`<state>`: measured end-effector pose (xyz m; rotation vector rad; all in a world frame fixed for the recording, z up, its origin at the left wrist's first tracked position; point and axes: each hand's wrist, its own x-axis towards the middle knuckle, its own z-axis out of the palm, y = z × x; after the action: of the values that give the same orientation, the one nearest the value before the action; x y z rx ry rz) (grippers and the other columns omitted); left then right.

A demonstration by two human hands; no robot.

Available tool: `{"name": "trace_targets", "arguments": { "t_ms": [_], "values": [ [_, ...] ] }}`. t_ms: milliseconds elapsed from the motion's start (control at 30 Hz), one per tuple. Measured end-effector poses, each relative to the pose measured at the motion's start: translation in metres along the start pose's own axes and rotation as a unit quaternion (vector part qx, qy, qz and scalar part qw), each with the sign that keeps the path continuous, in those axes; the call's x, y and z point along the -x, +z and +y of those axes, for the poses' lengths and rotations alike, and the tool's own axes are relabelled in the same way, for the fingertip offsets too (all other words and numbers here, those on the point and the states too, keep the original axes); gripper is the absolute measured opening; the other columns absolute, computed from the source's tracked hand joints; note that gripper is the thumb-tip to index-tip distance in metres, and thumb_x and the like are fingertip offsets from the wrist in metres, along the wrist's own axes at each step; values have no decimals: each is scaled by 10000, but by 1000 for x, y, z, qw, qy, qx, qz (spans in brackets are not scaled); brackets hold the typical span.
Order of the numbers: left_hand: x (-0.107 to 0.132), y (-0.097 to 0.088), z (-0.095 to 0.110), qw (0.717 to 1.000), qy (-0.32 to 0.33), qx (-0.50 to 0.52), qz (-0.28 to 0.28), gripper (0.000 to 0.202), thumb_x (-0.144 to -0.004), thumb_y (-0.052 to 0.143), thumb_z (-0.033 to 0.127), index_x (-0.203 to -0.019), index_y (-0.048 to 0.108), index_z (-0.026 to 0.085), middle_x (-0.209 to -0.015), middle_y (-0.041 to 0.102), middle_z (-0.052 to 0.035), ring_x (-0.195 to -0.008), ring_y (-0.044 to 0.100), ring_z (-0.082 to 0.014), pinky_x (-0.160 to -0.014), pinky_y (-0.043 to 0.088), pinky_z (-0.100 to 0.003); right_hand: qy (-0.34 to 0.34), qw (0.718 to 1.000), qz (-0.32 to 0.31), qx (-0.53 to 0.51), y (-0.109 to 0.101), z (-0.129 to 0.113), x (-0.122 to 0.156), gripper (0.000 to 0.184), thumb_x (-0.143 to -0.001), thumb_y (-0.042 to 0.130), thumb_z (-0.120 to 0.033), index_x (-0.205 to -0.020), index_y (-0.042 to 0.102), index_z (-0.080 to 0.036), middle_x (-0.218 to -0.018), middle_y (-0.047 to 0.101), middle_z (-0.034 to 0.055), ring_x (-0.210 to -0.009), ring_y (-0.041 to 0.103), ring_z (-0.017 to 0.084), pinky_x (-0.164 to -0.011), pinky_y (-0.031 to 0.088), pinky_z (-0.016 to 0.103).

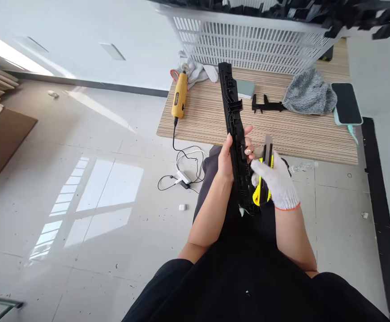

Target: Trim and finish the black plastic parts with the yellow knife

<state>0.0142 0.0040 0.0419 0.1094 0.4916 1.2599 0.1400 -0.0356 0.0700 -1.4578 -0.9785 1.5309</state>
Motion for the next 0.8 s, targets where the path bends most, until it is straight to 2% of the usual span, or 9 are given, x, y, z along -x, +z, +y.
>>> {"name": "trace_targets", "arguments": {
  "t_ms": [67, 133, 233, 367, 467, 567, 700, 800],
  "values": [
    [2, 5, -8, 999, 37, -15, 8, 389, -1090, 494, 479, -1321, 691, 236, -874, 705, -4, -621, 601, -68, -614, 546, -169, 23, 997, -23, 64, -8, 8, 18, 394, -752, 846, -359, -1057, 631, -232, -788, 682, -48, -496, 598, 117, -472, 512, 275],
    [2, 7, -16, 997, 64, -49, 4, 369, -1086, 527, 445, -1362, 685, 258, -1027, 772, -22, -682, 635, -61, -726, 575, -171, 39, 993, -40, 104, -13, 17, 32, 316, -794, 810, -365, -991, 606, -226, -699, 649, -62, -484, 611, 130, -478, 513, 273],
    [2, 7, -29, 990, 79, -117, -8, 369, -1070, 575, 427, -1380, 687, 261, -1202, 803, -60, -821, 712, -96, -871, 601, -215, 24, 992, 3, 127, -15, 25, 42, 249, -849, 756, -387, -885, 574, -221, -610, 608, -61, -469, 624, 145, -482, 513, 273],
    [7, 3, -48, 981, 109, -162, -4, 352, -1020, 652, 448, -1231, 756, 187, -1337, 768, -114, -1112, 756, -201, -990, 602, -296, 7, 993, 55, 108, -16, 26, 43, 244, -826, 774, -375, -885, 599, -216, -624, 619, -52, -456, 632, 161, -449, 507, 280],
    [14, -4, -60, 973, 109, -199, -28, 355, -964, 717, 483, -1145, 787, 186, -1263, 788, -112, -1176, 744, -251, -994, 597, -332, -18, 992, 82, 91, -18, 24, 37, 229, -815, 770, -360, -930, 642, -208, -667, 647, -39, -468, 631, 156, -451, 515, 281],
    [21, -14, -65, 957, 117, -263, -31, 296, -961, 719, 454, -1131, 790, 222, -1166, 801, -69, -1199, 726, -242, -980, 579, -305, -47, 990, 104, 82, -18, 24, 26, 284, -814, 774, -419, -965, 678, -199, -752, 696, -8, -546, 653, 158, -494, 541, 283],
    [28, -31, -61, 952, 108, -284, 35, 254, -942, 742, 398, -1145, 769, 248, -1158, 790, -34, -1225, 709, -211, -986, 557, -260, -89, 983, 122, 107, -8, 22, 15, 334, -819, 761, -451, -1019, 706, -189, -932, 765, 47, -780, 724, 192, -637, 584, 291],
    [30, -42, -55, 961, 100, -248, 72, 254, -930, 751, 426, -1112, 755, 249, -1158, 784, -33, -1212, 716, -199, -956, 567, -255, -94, 981, 122, 120, 4, 19, 14, 291, -819, 748, -423, -988, 683, -196, -903, 755, 32, -758, 717, 178, -649, 576, 281]
  ]
}}
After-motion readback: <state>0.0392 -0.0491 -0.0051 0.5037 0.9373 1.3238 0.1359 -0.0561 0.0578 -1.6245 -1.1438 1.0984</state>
